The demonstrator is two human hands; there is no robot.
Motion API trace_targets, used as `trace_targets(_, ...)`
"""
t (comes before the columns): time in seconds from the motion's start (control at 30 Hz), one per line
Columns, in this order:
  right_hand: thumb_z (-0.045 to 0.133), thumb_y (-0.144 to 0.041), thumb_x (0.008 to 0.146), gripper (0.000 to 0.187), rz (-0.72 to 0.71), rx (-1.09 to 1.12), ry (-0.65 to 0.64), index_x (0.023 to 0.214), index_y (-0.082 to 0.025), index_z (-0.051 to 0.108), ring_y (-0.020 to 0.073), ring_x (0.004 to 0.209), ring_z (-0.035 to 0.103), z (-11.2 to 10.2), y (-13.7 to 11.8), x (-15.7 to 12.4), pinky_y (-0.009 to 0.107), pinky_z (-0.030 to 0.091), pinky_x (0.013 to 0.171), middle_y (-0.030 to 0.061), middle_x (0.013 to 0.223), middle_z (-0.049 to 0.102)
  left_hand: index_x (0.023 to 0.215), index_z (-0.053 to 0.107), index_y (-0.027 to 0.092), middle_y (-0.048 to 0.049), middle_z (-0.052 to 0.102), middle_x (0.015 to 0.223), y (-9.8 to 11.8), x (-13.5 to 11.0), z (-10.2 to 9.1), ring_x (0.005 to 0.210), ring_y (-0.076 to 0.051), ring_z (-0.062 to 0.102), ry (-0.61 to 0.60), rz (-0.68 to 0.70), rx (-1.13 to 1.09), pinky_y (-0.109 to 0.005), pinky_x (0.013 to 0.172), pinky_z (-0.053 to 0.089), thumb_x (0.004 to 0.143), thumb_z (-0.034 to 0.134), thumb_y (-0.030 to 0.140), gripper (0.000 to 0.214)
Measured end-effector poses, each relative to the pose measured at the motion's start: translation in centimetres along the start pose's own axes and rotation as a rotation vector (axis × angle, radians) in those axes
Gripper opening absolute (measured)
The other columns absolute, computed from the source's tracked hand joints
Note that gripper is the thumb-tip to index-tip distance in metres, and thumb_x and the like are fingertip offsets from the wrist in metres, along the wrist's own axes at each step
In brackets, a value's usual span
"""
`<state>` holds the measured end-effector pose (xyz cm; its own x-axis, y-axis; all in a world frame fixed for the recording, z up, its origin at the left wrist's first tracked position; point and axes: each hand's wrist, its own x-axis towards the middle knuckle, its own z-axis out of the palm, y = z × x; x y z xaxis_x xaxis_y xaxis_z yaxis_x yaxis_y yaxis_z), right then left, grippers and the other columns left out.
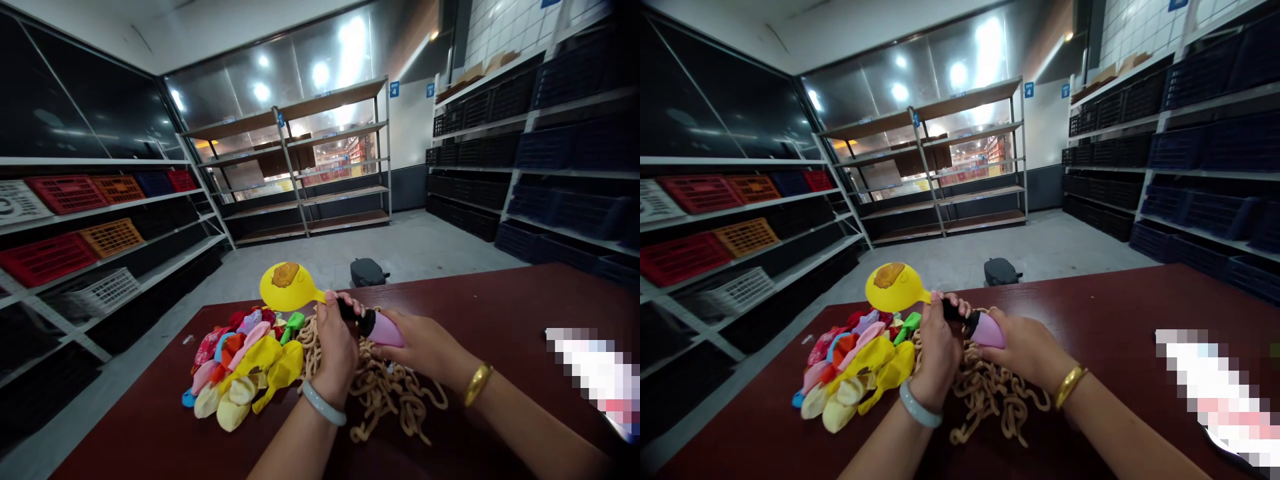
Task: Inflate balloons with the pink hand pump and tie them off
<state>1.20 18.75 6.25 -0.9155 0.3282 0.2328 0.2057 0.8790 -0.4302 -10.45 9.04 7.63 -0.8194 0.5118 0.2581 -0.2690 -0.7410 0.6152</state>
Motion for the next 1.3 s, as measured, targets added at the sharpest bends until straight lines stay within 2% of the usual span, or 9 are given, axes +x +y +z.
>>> trace_targets(0.13,0.060,-0.065,0.077,0.066,-0.002,-0.003,-0.023,0.132,-0.029,0.050,0.0305,0.090,0.066,-0.4,0.5,0.1,0.033,0.043,0.068,0.0082,0.105,0.071,0.079,0.045,0.021,0.0023,0.051,0.067,3.0,2.4,-1.6,0.056,-0.011,0.050,0.032,0.104,0.020,-0.025,0.056,0.042,0.086,0.061,0.039,0.025)
trace_targets(0.23,0.061,-0.065,0.076,0.056,-0.010,-0.013,-0.057,0.120,-0.030,0.058,0.0278,0.083,0.067,-1.0,1.4,0.2,0.031,0.041,0.063,0.0048,0.096,0.072,0.080,0.045,0.021,0.0021,0.051,0.065,5.4,4.4,-3.5,0.054,-0.011,0.050,0.088,0.183,0.010,-0.026,0.053,0.041,0.084,0.064,0.039,0.026)
trace_targets(0.37,0.059,-0.065,0.077,0.049,-0.021,-0.049,-0.058,0.107,-0.027,0.061,0.0271,0.081,0.066,-1.2,2.2,0.3,0.031,0.040,0.062,0.0044,0.092,0.071,0.082,0.046,0.021,0.0018,0.052,0.065,6.4,5.7,-4.9,0.054,-0.012,0.051,0.116,0.222,0.006,-0.026,0.053,0.041,0.082,0.066,0.039,0.027)
trace_targets(0.53,0.058,-0.062,0.080,0.050,-0.049,-0.091,-0.020,0.115,-0.026,0.057,0.0291,0.085,0.066,-0.7,2.2,0.2,0.034,0.041,0.065,0.0063,0.097,0.071,0.082,0.045,0.021,0.0026,0.052,0.067,3.9,4.7,-4.0,0.056,-0.012,0.051,0.102,0.161,-0.026,-0.026,0.056,0.042,0.082,0.067,0.038,0.028)
trace_targets(0.73,0.061,-0.057,0.078,0.051,-0.013,-0.096,0.038,0.118,-0.025,0.054,0.0295,0.084,0.067,-0.1,1.3,0.1,0.034,0.042,0.066,0.0071,0.093,0.071,0.080,0.045,0.020,0.0020,0.053,0.072,-0.4,0.8,-1.2,0.062,-0.011,0.053,0.033,-0.005,-0.013,-0.028,0.065,0.046,0.085,0.062,0.039,0.025)
trace_targets(0.87,0.060,-0.057,0.079,0.054,-0.018,-0.067,0.047,0.122,-0.025,0.052,0.0291,0.087,0.067,0.2,0.6,0.2,0.034,0.042,0.067,0.0080,0.099,0.071,0.080,0.045,0.020,0.0020,0.052,0.072,-1.3,-0.4,-0.3,0.060,-0.010,0.051,0.044,-0.026,-0.007,-0.028,0.064,0.046,0.084,0.063,0.038,0.026)
trace_targets(1.0,0.058,-0.061,0.080,0.057,-0.022,-0.041,0.039,0.125,-0.025,0.052,0.0291,0.089,0.066,0.2,0.4,0.4,0.034,0.042,0.068,0.0079,0.102,0.070,0.080,0.044,0.020,0.0019,0.051,0.070,0.7,0.9,-0.8,0.058,-0.011,0.051,0.033,0.048,0.009,-0.026,0.059,0.044,0.085,0.062,0.038,0.026)
trace_targets(1.2,0.062,-0.056,0.078,0.048,-0.041,-0.064,-0.009,0.118,-0.029,0.056,0.0266,0.084,0.066,-0.8,1.7,0.4,0.031,0.040,0.064,0.0036,0.097,0.071,0.081,0.045,0.021,0.0022,0.051,0.066,5.9,5.0,-4.1,0.055,-0.012,0.051,0.110,0.233,0.006,-0.025,0.053,0.041,0.082,0.066,0.037,0.026)
trace_targets(1.3,0.061,-0.055,0.078,0.044,-0.048,-0.078,-0.015,0.113,-0.027,0.058,0.0257,0.082,0.066,-1.2,2.3,0.3,0.031,0.039,0.063,0.0038,0.095,0.071,0.082,0.046,0.021,0.0024,0.051,0.066,6.5,5.9,-4.9,0.054,-0.011,0.050,0.118,0.256,0.004,-0.025,0.052,0.040,0.082,0.066,0.038,0.027)
